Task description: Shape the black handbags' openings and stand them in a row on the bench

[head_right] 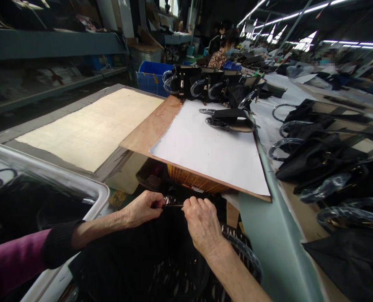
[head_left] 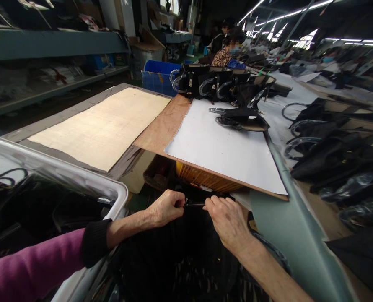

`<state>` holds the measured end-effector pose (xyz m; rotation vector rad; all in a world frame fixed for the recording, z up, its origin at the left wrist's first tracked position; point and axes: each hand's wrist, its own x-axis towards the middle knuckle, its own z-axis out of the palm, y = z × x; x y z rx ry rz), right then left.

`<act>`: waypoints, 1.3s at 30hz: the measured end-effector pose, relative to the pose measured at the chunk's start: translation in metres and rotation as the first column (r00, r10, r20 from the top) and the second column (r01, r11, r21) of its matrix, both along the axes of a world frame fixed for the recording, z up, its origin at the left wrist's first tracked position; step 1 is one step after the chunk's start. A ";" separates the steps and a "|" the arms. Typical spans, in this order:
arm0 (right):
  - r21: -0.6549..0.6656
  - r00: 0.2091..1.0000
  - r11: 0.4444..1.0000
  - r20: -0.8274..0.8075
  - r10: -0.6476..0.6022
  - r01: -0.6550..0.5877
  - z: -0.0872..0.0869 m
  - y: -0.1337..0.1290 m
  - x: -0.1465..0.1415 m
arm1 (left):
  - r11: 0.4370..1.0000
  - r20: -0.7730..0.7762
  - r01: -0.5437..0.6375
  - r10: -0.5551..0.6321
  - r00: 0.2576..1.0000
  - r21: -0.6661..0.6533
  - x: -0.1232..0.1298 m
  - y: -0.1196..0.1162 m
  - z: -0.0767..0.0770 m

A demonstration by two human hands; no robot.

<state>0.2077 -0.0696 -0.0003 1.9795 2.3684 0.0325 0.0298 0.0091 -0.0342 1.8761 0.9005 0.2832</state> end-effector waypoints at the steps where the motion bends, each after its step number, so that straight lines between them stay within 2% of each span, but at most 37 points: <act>1: -0.014 1.000 1.000 -0.001 0.003 -0.003 0.000 0.001 -0.001 | 1.000 -0.001 0.003 -0.003 1.000 -0.002 0.000 0.000 0.001; 6: -0.055 1.000 0.998 -0.011 0.019 -0.019 -0.004 0.007 -0.009 | 1.000 -0.013 -0.015 0.014 1.000 -0.020 0.001 0.001 0.000; 15: -0.001 0.992 0.993 -0.018 0.122 -0.122 -0.008 0.005 -0.014 | 0.998 0.009 -0.067 0.067 0.998 -0.001 0.001 0.001 -0.007; 20: -0.101 0.995 0.994 -0.092 0.035 -0.044 -0.008 0.012 -0.009 | 0.998 0.023 -0.056 0.056 0.998 -0.004 0.003 0.000 -0.007; 25: -0.172 0.983 0.985 -0.180 -0.015 -0.017 -0.006 0.018 -0.003 | 0.999 0.011 -0.029 0.029 1.000 -0.026 0.003 0.001 -0.003; 30: -0.222 0.984 0.974 -0.164 -0.075 0.037 -0.003 0.020 -0.005 | 0.998 -0.007 -0.039 0.039 0.999 -0.048 0.005 0.002 0.000; 32: -0.228 0.987 0.973 -0.148 -0.056 0.021 -0.002 0.022 -0.009 | 0.997 0.002 -0.050 0.050 0.999 -0.057 0.007 0.002 -0.001; 36: -0.260 0.987 0.962 -0.150 0.048 -0.087 -0.001 0.026 -0.020 | 0.999 0.005 -0.022 0.022 1.000 -0.045 0.009 0.002 0.000; 39: -0.325 0.981 0.941 -0.194 0.027 -0.091 0.002 0.030 -0.022 | 0.998 0.012 0.014 -0.014 1.000 -0.053 0.008 0.005 0.006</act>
